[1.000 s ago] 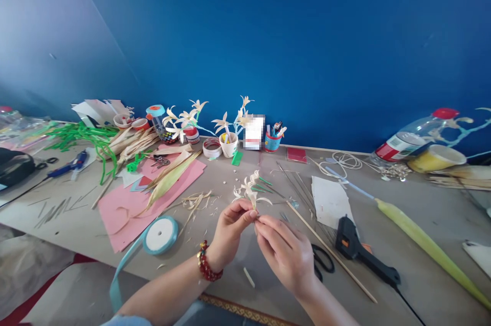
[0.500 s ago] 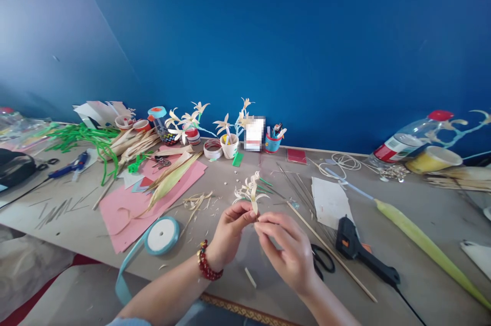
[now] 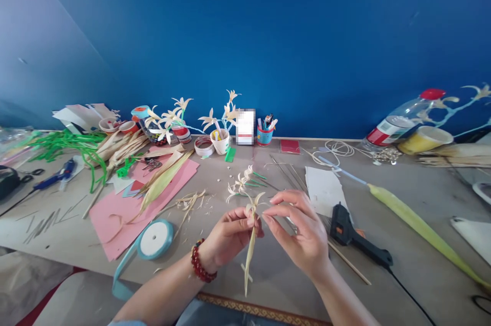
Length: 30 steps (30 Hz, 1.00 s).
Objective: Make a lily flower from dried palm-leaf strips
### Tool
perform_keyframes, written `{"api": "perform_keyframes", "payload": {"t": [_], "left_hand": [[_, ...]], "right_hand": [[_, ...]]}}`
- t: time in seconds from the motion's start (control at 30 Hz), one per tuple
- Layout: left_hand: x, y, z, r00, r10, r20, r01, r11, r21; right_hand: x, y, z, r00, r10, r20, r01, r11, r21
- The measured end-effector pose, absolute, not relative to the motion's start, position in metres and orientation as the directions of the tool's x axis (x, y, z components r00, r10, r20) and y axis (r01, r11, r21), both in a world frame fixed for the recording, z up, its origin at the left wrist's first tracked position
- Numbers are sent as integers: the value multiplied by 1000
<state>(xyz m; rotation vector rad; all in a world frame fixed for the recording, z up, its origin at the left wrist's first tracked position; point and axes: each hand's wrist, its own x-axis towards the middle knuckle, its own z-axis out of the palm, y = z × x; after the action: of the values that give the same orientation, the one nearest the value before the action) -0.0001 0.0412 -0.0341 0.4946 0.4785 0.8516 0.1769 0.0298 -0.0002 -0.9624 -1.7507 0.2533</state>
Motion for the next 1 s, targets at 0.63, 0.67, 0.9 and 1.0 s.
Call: {"api": "perform_keyframes", "payload": {"t": [0.63,0.67,0.9,1.0], "left_hand": [[1,38,-29,569,790,-231,-577,583,572],[1,38,-29,570,788,-231,-576,584,572],[2,38,-26,577,786,-222,-578,585,569],[2,37,-27,581,784,-218,-580,587,565]], "right_hand": [[167,32,0,-85,667,741,518,664,-539],[167,32,-1,-84,670,738,522,661,-540],[167,34,-5,-87,671,736,548,650,-527],[166,34,-5,-90,669,738,556,648,-520]]}}
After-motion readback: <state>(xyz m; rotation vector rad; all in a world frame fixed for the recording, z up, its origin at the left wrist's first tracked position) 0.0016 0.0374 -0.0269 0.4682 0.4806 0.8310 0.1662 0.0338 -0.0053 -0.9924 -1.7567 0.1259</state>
